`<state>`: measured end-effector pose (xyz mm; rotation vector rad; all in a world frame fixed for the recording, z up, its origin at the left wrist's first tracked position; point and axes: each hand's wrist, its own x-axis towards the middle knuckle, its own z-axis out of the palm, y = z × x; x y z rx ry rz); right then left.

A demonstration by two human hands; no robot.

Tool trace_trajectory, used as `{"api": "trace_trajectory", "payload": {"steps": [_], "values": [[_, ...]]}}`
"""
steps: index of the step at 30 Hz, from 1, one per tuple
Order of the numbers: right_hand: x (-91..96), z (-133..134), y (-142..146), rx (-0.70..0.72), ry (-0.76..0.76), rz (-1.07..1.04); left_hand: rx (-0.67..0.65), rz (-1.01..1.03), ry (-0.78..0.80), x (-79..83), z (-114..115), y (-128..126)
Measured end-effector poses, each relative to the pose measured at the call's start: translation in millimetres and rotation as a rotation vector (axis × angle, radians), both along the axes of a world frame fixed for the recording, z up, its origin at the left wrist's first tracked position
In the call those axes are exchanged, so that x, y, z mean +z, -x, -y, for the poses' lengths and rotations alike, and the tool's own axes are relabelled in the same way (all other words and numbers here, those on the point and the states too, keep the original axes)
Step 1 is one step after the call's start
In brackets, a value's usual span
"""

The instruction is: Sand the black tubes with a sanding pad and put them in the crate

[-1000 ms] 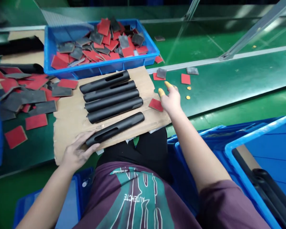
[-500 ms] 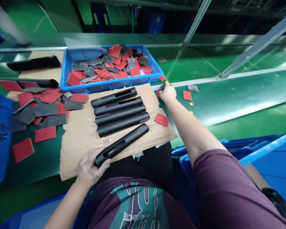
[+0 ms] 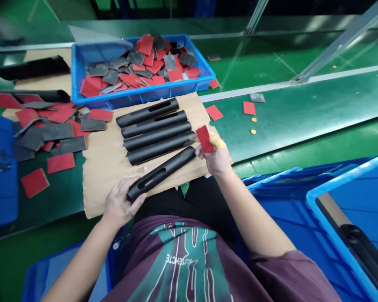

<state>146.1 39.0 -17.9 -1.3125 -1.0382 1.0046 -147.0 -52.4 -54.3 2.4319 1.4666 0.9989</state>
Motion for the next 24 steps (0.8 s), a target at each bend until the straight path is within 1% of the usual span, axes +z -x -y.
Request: {"api": "trace_trajectory", "payload": {"steps": [1, 4, 7, 9, 11, 13, 16, 18, 21, 22, 24], "values": [[-0.4, 8.3, 0.5, 0.010, 0.047, 0.043, 0.010, -0.008, 0.040, 0.0, 1.4, 0.7], [2.9, 22.5, -0.4, 0.006, 0.112, 0.364, 0.019, -0.030, 0.133, 0.2, 4.3, 0.8], [8.9, 25.2, -0.1, -0.017, 0.135, 0.680, 0.010, -0.038, 0.120, 0.5, 6.0, -1.0], [11.1, 23.5, 1.1, -0.007, 0.148, 0.844, 0.012, -0.050, 0.108, 1.1, 7.6, -1.4], [10.9, 20.9, 2.2, 0.027, 0.162, 0.963, -0.013, -0.084, 0.144, 2.7, 10.2, 0.1], [8.4, 18.6, 2.5, 0.073, 0.154, 1.029, -0.074, -0.144, 0.197, 5.6, 13.0, 3.5], [2.3, 16.6, 1.4, 0.126, 0.065, 1.053, -0.143, -0.220, 0.248, 10.9, 14.9, 8.8], [-1.7, 14.8, -0.8, 0.143, 0.029, 1.026, -0.173, -0.211, 0.268, 13.3, 13.7, 10.1], [-4.5, 8.3, -6.2, 0.177, 0.050, 0.988, -0.232, -0.164, 0.325, 12.3, 9.8, 7.5], [-4.4, 5.8, -7.5, 0.193, 0.063, 0.982, -0.224, -0.158, 0.352, 10.7, 8.7, 5.4], [-3.6, 5.0, -5.8, 0.204, 0.095, 0.983, -0.147, -0.149, 0.412, 6.6, 7.3, -0.3]]}}
